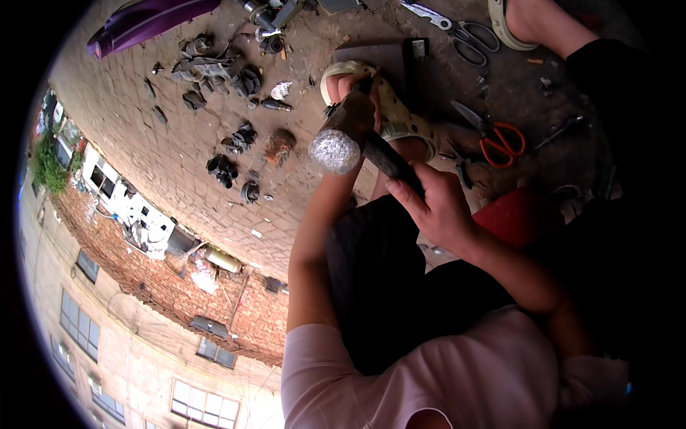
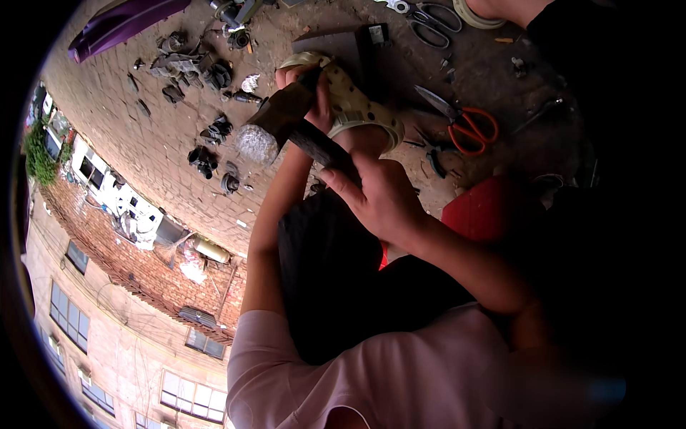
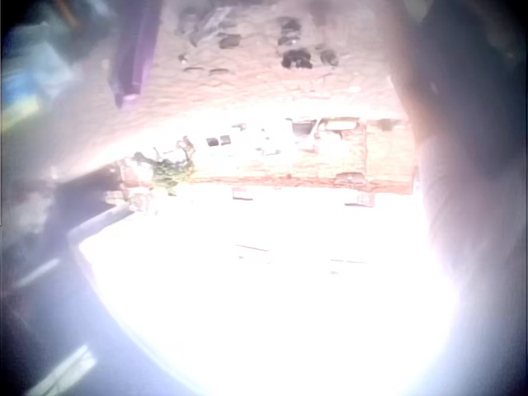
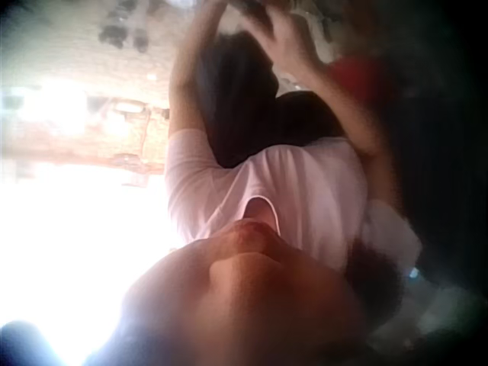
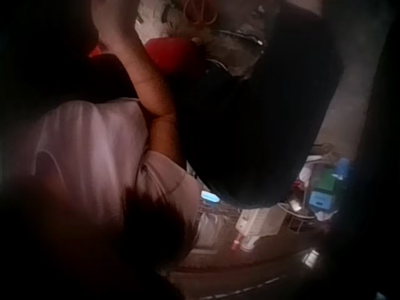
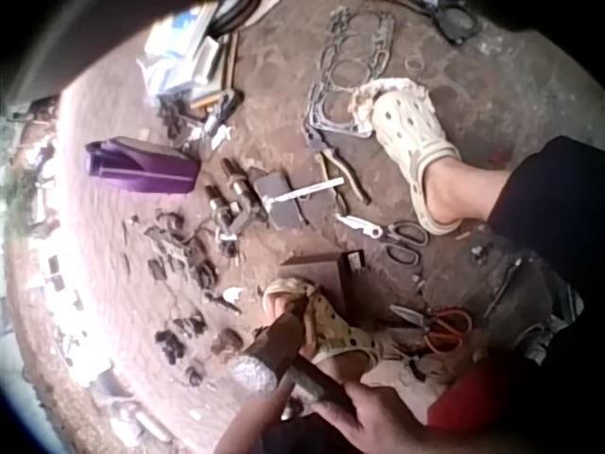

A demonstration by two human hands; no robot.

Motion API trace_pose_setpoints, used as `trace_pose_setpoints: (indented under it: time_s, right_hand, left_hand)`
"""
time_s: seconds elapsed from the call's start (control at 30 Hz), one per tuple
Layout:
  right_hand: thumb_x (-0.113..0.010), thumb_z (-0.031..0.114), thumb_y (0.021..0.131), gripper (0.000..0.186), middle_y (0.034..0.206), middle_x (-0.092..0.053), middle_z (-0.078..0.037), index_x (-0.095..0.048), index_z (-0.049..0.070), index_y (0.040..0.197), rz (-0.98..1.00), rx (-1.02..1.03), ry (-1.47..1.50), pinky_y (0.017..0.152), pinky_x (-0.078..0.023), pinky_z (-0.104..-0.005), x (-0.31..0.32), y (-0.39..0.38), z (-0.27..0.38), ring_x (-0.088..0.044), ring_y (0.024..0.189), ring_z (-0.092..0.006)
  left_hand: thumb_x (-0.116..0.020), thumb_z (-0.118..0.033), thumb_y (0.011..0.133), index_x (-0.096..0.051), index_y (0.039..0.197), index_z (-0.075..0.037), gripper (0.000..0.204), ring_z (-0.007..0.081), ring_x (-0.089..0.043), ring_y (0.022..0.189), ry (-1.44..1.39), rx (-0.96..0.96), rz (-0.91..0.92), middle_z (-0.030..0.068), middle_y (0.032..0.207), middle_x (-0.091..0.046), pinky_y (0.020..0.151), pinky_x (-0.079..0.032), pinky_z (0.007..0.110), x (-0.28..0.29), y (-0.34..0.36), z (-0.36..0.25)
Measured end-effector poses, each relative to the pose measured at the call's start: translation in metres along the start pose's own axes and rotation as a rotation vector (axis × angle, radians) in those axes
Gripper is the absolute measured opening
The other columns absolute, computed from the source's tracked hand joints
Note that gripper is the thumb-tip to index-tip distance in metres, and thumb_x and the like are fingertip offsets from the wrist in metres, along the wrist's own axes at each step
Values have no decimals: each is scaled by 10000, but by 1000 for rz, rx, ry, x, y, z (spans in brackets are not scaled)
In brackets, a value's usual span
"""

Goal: The person sits on the ground and uses a hammer and chisel to work on a beige clog-style shoe. They repeatedly strike the chisel into the shoe, then use pliers to trim a small metal piece before continuing to hammer.

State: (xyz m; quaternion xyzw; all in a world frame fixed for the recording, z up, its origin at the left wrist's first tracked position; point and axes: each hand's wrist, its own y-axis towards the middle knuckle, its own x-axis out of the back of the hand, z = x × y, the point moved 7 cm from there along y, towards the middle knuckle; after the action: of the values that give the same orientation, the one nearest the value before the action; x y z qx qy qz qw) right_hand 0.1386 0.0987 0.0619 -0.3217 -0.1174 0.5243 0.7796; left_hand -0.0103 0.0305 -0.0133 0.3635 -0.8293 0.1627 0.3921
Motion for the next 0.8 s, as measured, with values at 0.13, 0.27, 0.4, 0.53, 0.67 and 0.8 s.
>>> trace_pose_setpoints:
  time_s: [0.13, 0.27, 0.4, 0.53, 0.67, 0.8]
  right_hand:
    - [-629, 362, 951, 403, 553, -543, -192, -553, -11, 819, 23, -43, -31, 490, -419, -442, -1, 0, -5, -590, 523, -374]
    - [-627, 366, 952, 410, 552, -542, -190, -552, -13, 815, 26, -51, -35, 489, -418, -442, -2, 0, -5, -590, 520, -370]
    - [-626, 255, 966, 277, 549, -482, -56, -596, -15, 909, 7, 18, -49, 470, -351, -303, -4, -4, -9, -446, 485, -108]
    - [-623, 296, 962, 323, 550, -502, -100, -578, -12, 875, 19, -37, -54, 478, -376, -348, -2, -1, -9, -495, 500, -195]
    - [-617, 382, 955, 419, 552, -542, -184, -548, -8, 821, 23, -57, -30, 492, -420, -443, -1, 0, -7, -588, 523, -371]
    - [-617, 378, 956, 415, 548, -538, -182, -547, -10, 825, 31, -66, -30, 487, -416, -439, -3, -1, -8, -584, 514, -366]
  left_hand:
    - [-699, -46, 810, -603, 1043, -65, 252, 349, -572, 935, -23, 24, 17, 151, 1025, -537, 825, -459, 418, -2, -1, 4]
    - [-709, -41, 802, -618, 1058, -84, 276, 342, -581, 925, -36, 32, 37, 129, 1024, -542, 812, -468, 410, -3, -1, 6]
    - [-700, -46, 808, -615, 1056, -68, 263, 341, -571, 941, -18, -3, 17, 147, 1031, -535, 836, -457, 411, -1, -2, 5]
    - [-680, -44, 818, -593, 1051, -40, 249, 344, -555, 964, -14, -23, 35, 168, 1032, -525, 865, -439, 414, -1, -1, 2]
    - [-682, -46, 819, -587, 1061, -41, 260, 342, -554, 956, 18, -47, 52, 166, 1034, -516, 865, -439, 413, -1, 0, -2]
    - [-680, -45, 819, -584, 1058, -43, 257, 340, -554, 951, -3, -51, 4, 164, 1026, -511, 861, -439, 414, -1, -2, 2]
